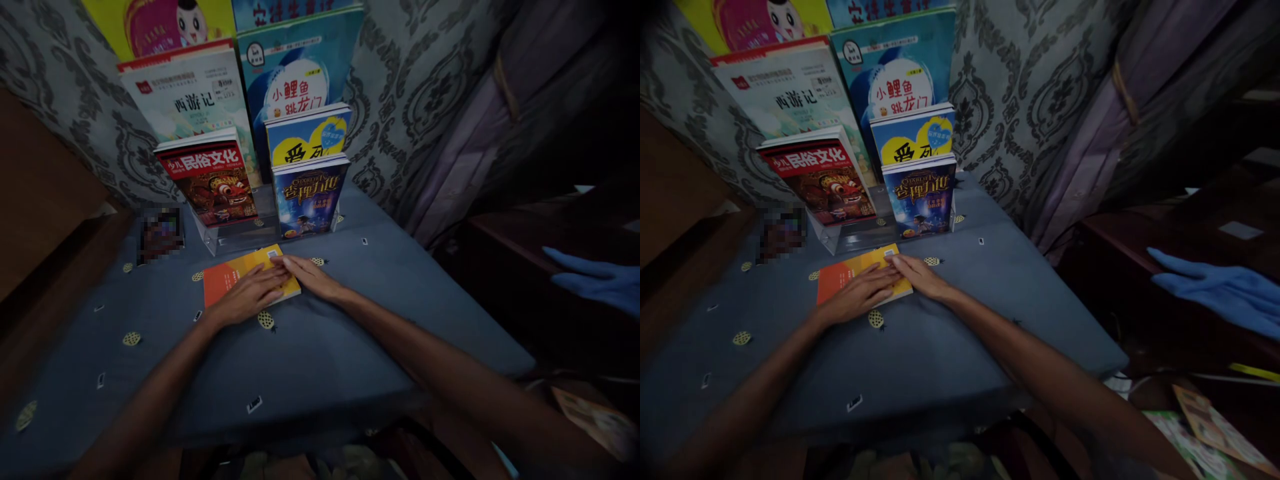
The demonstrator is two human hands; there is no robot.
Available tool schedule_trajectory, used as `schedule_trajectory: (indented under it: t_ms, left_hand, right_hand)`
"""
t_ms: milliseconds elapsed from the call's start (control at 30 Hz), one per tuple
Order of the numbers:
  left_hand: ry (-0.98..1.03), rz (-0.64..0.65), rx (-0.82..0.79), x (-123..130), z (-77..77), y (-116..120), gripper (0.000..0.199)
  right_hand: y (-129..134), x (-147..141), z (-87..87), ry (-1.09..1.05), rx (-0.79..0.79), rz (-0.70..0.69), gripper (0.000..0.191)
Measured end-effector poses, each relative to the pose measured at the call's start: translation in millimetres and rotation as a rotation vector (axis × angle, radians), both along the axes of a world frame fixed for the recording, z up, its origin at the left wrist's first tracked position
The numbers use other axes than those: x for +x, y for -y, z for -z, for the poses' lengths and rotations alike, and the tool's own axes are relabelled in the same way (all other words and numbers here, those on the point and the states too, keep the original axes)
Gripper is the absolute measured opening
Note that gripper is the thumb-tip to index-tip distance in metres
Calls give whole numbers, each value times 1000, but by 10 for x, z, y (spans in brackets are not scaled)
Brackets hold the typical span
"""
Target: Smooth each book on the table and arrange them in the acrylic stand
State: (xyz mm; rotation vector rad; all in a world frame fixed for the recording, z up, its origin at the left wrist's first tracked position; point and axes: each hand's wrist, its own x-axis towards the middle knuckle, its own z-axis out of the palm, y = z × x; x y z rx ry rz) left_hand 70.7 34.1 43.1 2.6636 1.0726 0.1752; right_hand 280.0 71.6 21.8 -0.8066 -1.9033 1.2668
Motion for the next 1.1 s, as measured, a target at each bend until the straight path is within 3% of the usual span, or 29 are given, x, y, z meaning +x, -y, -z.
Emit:
schedule_trajectory:
  t_ms: [200,300,400,567,700,833,933,1100]
  left_hand:
    - [-60,-409,107,-600,45,-84,58]
    - [-134,-490,156,-732,-6,-34,58]
    - [-257,-564,175,-651,-133,123,55]
    - [-538,-758,115,-268,-314,563,47]
    - [-642,-728,66,10,-378,857,42]
    - [-572,-649,154,67,-372,845,36]
    - [-411,-608,255,-51,-219,649,35]
    - [-214,-530,297,-315,187,271,58]
  right_hand:
    - [9,-9,15,75,107,26,58]
    - [59,-3,-34,158,175,81,50]
    - [144,5,-124,287,271,156,43]
    - [241,2,-222,520,409,238,32]
    - [221,4,-193,614,435,298,29]
    - [190,1,-103,550,472,316,28]
    - [191,-14,-27,468,491,302,27]
    - [188,-29,51,278,469,226,27]
